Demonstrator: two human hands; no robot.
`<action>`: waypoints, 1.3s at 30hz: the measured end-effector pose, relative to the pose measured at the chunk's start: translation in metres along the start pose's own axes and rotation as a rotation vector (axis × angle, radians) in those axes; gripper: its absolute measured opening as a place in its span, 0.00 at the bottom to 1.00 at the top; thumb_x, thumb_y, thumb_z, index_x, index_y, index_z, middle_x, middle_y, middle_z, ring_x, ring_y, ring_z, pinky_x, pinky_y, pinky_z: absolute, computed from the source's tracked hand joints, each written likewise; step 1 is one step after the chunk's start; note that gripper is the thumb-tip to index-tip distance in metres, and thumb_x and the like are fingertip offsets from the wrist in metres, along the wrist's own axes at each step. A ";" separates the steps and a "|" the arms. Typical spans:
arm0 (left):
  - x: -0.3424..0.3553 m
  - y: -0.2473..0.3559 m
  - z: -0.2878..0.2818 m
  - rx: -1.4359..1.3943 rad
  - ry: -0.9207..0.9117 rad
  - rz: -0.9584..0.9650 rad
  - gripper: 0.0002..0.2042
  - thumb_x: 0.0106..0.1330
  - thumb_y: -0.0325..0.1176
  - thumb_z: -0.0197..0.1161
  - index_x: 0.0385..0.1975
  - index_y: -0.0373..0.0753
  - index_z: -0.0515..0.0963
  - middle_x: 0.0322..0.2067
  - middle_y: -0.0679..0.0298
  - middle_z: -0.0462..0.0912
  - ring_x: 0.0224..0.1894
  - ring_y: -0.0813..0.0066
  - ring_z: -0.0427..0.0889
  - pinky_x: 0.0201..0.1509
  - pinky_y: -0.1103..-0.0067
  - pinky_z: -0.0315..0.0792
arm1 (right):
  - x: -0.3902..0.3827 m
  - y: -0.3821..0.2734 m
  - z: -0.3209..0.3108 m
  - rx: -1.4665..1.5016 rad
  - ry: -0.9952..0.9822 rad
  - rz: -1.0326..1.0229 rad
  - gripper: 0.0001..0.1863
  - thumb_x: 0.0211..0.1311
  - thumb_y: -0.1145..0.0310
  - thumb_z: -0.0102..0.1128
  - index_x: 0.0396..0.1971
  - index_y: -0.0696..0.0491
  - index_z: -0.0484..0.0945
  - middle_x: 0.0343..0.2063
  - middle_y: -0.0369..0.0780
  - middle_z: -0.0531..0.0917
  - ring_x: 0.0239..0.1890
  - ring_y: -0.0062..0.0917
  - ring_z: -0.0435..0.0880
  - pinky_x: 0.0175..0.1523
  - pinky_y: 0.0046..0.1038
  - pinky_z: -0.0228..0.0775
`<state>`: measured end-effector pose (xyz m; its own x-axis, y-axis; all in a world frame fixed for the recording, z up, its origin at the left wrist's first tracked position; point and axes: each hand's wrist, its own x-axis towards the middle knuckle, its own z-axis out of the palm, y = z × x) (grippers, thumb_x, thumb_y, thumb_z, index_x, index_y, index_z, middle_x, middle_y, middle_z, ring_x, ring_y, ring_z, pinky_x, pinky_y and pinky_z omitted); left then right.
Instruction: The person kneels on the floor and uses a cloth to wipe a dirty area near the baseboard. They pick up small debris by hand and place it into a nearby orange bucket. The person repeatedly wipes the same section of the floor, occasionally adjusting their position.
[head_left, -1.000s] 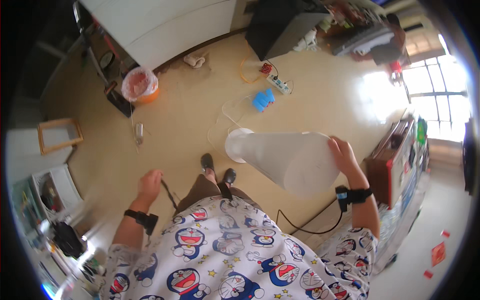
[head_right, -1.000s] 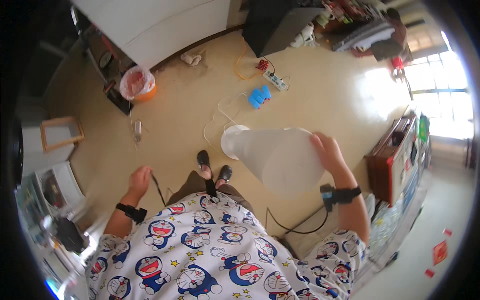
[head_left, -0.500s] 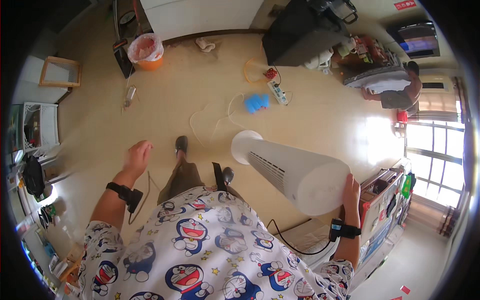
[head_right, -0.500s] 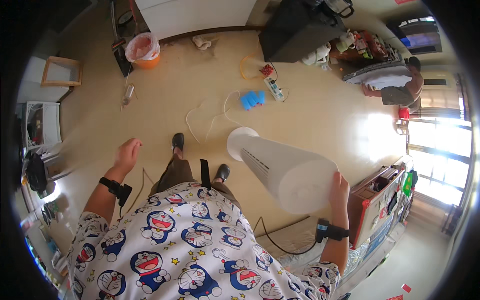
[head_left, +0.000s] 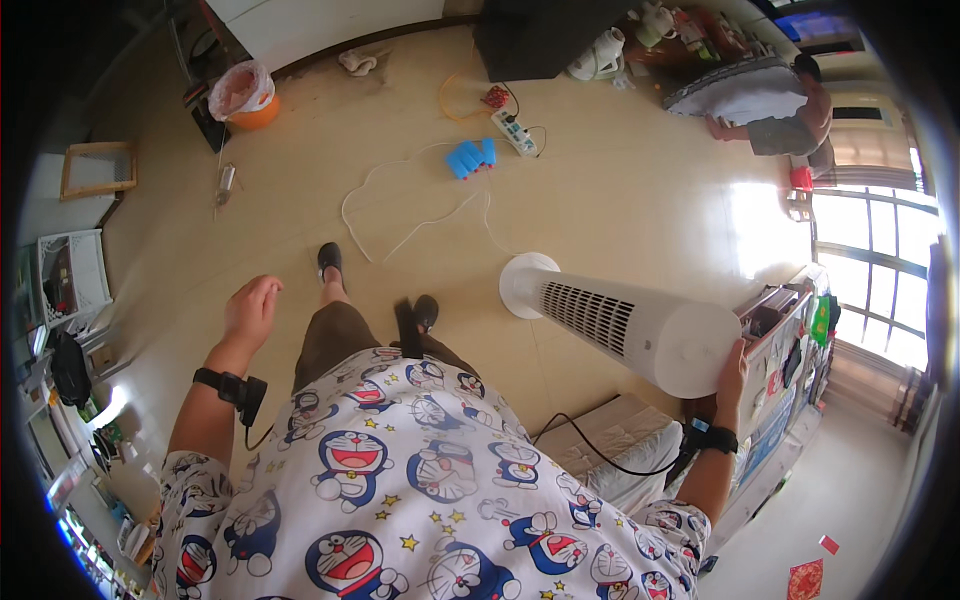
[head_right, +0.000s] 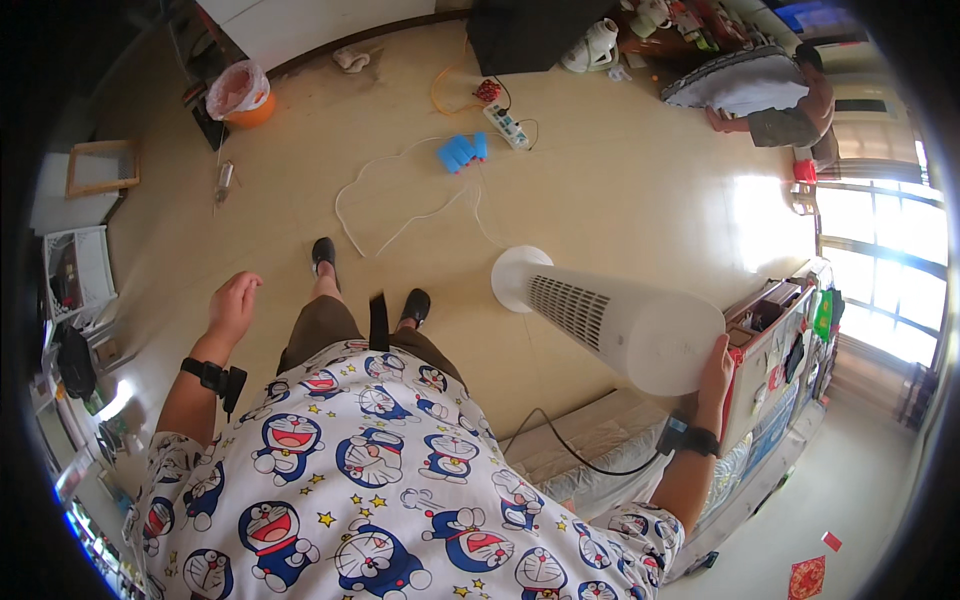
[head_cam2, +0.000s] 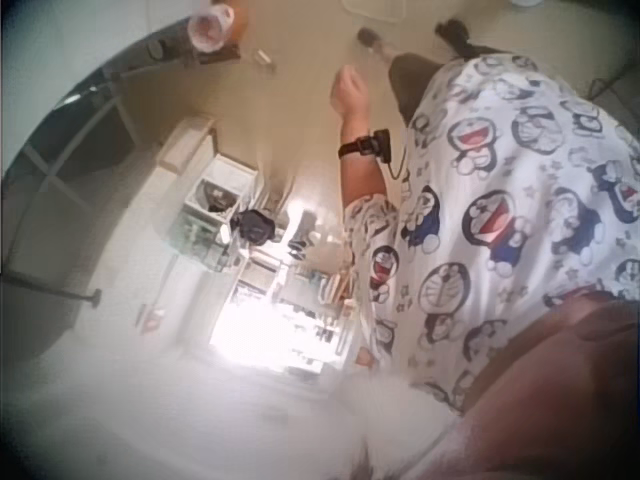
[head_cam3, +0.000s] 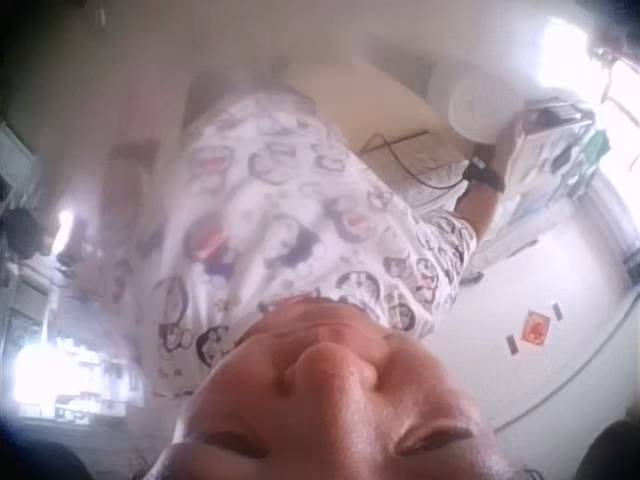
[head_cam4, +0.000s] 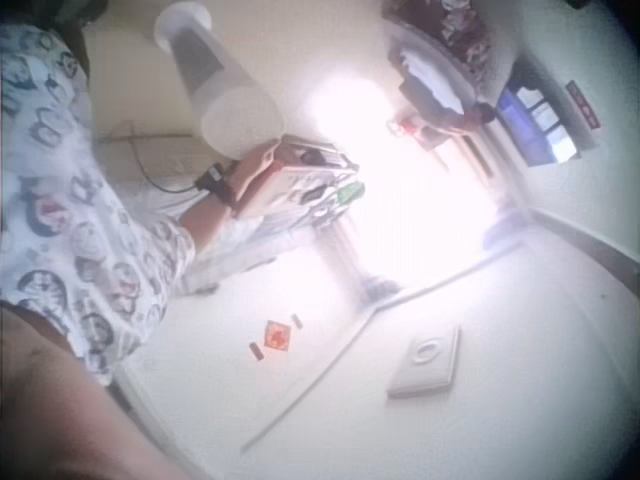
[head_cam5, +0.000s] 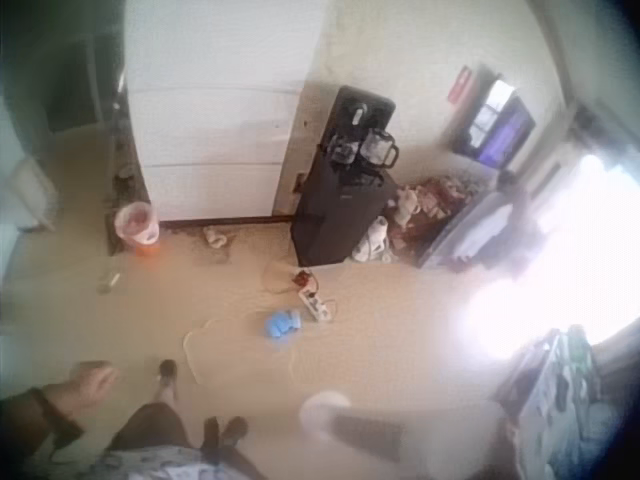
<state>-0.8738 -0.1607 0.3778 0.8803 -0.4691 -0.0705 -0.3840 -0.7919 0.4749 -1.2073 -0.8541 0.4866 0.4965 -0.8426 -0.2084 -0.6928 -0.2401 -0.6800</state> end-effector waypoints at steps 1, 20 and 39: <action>0.000 0.003 0.001 0.003 0.004 0.010 0.06 0.68 0.31 0.51 0.35 0.39 0.76 0.32 0.58 0.81 0.35 0.56 0.81 0.38 0.68 0.75 | 0.000 0.010 -0.005 0.027 0.016 0.012 0.33 0.72 0.43 0.41 0.46 0.60 0.81 0.37 0.39 0.84 0.38 0.22 0.80 0.47 0.25 0.72; -0.019 -0.071 -0.003 -0.022 0.041 -0.141 0.06 0.62 0.24 0.51 0.34 0.41 0.75 0.33 0.59 0.79 0.37 0.57 0.80 0.39 0.66 0.74 | 0.052 0.076 -0.084 -1.376 -0.233 -0.251 0.24 0.67 0.55 0.51 0.55 0.55 0.73 0.53 0.52 0.75 0.54 0.43 0.75 0.58 0.36 0.67; 0.078 -0.264 -0.124 -0.150 0.212 -0.275 0.10 0.61 0.19 0.49 0.37 0.38 0.74 0.36 0.56 0.77 0.39 0.56 0.79 0.41 0.66 0.74 | 0.022 -0.317 0.255 -0.953 0.097 -0.675 0.15 0.63 0.64 0.54 0.47 0.55 0.77 0.50 0.44 0.77 0.53 0.41 0.74 0.59 0.43 0.62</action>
<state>-0.6693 0.0598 0.3559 0.9890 -0.1431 -0.0378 -0.0938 -0.8036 0.5878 -0.8433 -0.6731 0.5184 0.8998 -0.4295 0.0762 -0.4361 -0.8820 0.1784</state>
